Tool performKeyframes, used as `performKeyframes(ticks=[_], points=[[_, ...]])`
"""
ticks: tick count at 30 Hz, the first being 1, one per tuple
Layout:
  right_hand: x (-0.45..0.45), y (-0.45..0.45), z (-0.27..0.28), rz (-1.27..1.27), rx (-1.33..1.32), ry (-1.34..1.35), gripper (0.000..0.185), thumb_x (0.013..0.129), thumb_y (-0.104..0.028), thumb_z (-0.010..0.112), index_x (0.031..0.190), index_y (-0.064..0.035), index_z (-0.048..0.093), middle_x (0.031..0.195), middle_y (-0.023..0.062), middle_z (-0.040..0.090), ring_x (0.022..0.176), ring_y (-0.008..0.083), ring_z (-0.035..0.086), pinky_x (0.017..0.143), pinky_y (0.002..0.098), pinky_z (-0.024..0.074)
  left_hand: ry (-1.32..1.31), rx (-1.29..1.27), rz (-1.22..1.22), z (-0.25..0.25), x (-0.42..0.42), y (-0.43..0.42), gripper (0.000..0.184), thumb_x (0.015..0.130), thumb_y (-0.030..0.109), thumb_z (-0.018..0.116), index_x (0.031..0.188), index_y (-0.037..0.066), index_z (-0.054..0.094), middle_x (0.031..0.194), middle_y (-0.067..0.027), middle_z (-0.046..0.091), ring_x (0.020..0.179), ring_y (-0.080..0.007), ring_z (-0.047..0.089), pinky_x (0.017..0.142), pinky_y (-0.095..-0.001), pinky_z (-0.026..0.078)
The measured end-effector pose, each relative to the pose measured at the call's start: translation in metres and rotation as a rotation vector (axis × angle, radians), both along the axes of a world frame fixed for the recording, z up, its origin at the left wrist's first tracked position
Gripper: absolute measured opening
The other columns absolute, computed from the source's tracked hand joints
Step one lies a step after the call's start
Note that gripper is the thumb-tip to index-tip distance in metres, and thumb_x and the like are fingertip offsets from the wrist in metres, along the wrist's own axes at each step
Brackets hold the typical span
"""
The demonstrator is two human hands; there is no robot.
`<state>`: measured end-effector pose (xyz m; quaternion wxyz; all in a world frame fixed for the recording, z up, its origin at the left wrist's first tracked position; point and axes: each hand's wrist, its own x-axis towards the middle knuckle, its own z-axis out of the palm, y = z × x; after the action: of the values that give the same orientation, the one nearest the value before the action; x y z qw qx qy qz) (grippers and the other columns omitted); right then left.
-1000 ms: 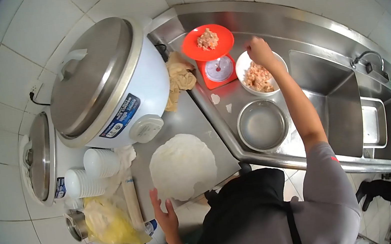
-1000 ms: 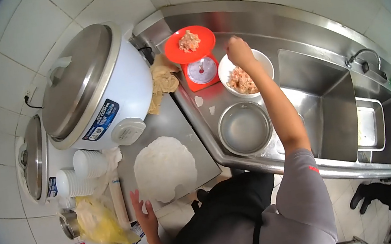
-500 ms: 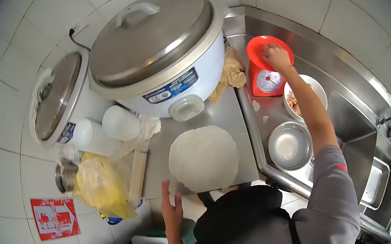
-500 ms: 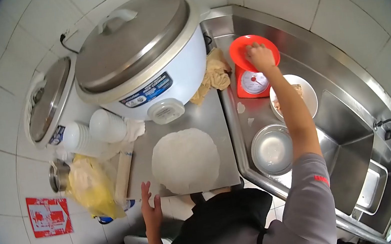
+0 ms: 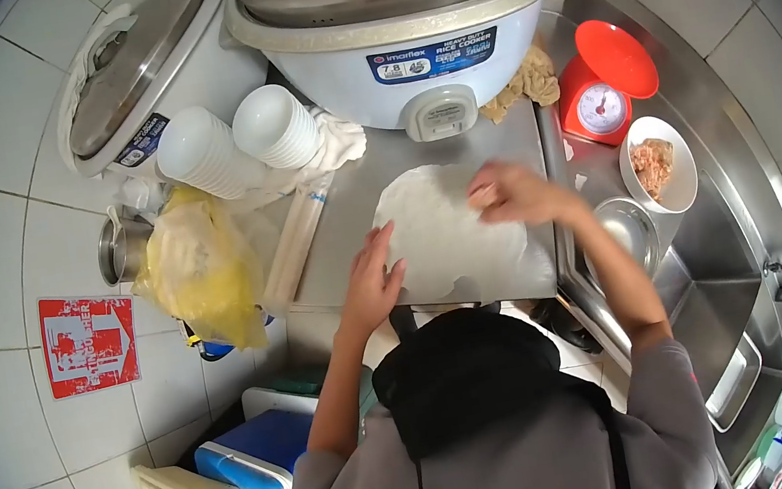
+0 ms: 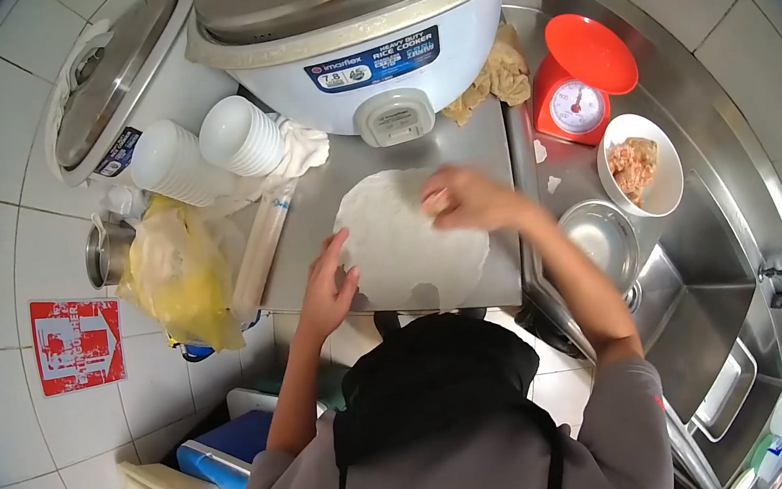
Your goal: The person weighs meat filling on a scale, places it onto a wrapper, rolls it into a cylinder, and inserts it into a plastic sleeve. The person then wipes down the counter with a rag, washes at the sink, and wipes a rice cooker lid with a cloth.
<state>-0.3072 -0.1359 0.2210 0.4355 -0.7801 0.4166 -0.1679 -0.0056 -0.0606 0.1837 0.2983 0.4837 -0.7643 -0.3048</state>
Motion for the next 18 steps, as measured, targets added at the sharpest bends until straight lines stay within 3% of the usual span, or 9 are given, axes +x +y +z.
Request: performKeyframes(ticks=[2,3,5,9,13,15,16,18], points=[[0.045,0.017,-0.027,0.014,-0.136,-0.067,0.053,0.063,-0.009,0.075,0.112,-0.0029,0.057,0.109,0.0162,0.056,0.098,0.033,0.057,0.083,0.0379,0.049,-0.01,0.007,-0.06,0.002,-0.008,-0.016,0.062,0.085,0.014,0.061,0.141,0.007,0.035,0.14,-0.018,0.042,0.132,-0.0348,0.036,0.107,-0.0425,0.027],[0.054,0.025,-0.037,0.003,-0.138,-0.063,0.053,0.063,-0.009,0.075,0.112,-0.0029,0.057,0.109,0.0162,0.056,0.098,0.033,0.057,0.083,0.0379,0.049,-0.024,0.023,-0.14,0.0,-0.013,-0.024,0.066,0.084,0.015,0.062,0.142,0.008,0.031,0.141,-0.0177,0.04,0.134,-0.0345,0.033,0.108,-0.0429,0.026],[0.065,0.036,-0.05,-0.106,-0.457,-0.071,0.056,0.063,-0.006,0.073,0.115,-0.0035,0.054,0.109,0.0153,0.055,0.096,0.0369,0.054,0.085,0.0408,0.0469,-0.038,0.076,-0.294,-0.005,-0.021,-0.037,0.078,0.082,0.016,0.064,0.146,0.009,0.022,0.145,-0.0171,0.034,0.136,-0.0339,0.029,0.108,-0.0442,0.024],[0.072,0.056,-0.055,-0.284,-0.533,-0.053,0.06,0.065,-0.002,0.07,0.122,-0.0061,0.051,0.108,0.0152,0.056,0.097,0.0351,0.054,0.084,0.0409,0.0469,-0.109,0.053,-0.326,-0.021,-0.028,-0.026,0.082,0.083,0.018,0.063,0.147,0.005,0.013,0.148,-0.0179,0.026,0.137,-0.0355,0.026,0.108,-0.0452,0.024],[0.073,0.065,-0.043,-0.411,-0.279,-0.169,0.061,0.065,-0.001,0.069,0.124,-0.0057,0.05,0.105,0.0152,0.057,0.096,0.0333,0.055,0.081,0.0396,0.0479,-0.26,-0.04,-0.269,-0.044,-0.029,0.001,0.08,0.087,0.027,0.058,0.145,-0.003,0.012,0.149,-0.0216,0.024,0.138,-0.0359,0.023,0.111,-0.0458,0.019],[0.069,0.062,-0.031,-0.534,0.135,-0.368,0.062,0.065,0.001,0.067,0.124,-0.0057,0.05,0.104,0.0155,0.058,0.096,0.0318,0.055,0.079,0.038,0.0487,-0.255,-0.025,-0.247,-0.045,-0.03,0.015,0.08,0.087,0.029,0.057,0.145,-0.003,0.012,0.149,-0.0216,0.023,0.138,-0.0368,0.022,0.111,-0.0465,0.019],[0.067,0.063,-0.031,-0.538,0.138,-0.366,0.062,0.065,0.001,0.067,0.124,-0.0057,0.05,0.104,0.0155,0.058,0.096,0.0318,0.055,0.079,0.038,0.0487,-0.249,-0.015,-0.217,-0.043,-0.031,0.019,0.08,0.088,0.032,0.056,0.146,-0.002,0.011,0.15,-0.0216,0.022,0.139,-0.0377,0.02,0.111,-0.0471,0.019],[0.064,0.067,-0.034,-0.398,-0.136,-0.214,0.064,0.065,-0.001,0.068,0.125,-0.0046,0.049,0.107,0.0155,0.058,0.098,0.0329,0.055,0.083,0.0381,0.0477,-0.165,0.018,-0.179,-0.036,-0.031,0.022,0.082,0.087,0.033,0.057,0.146,-0.002,0.012,0.15,-0.0214,0.021,0.139,-0.0384,0.019,0.11,-0.0477,0.018]])
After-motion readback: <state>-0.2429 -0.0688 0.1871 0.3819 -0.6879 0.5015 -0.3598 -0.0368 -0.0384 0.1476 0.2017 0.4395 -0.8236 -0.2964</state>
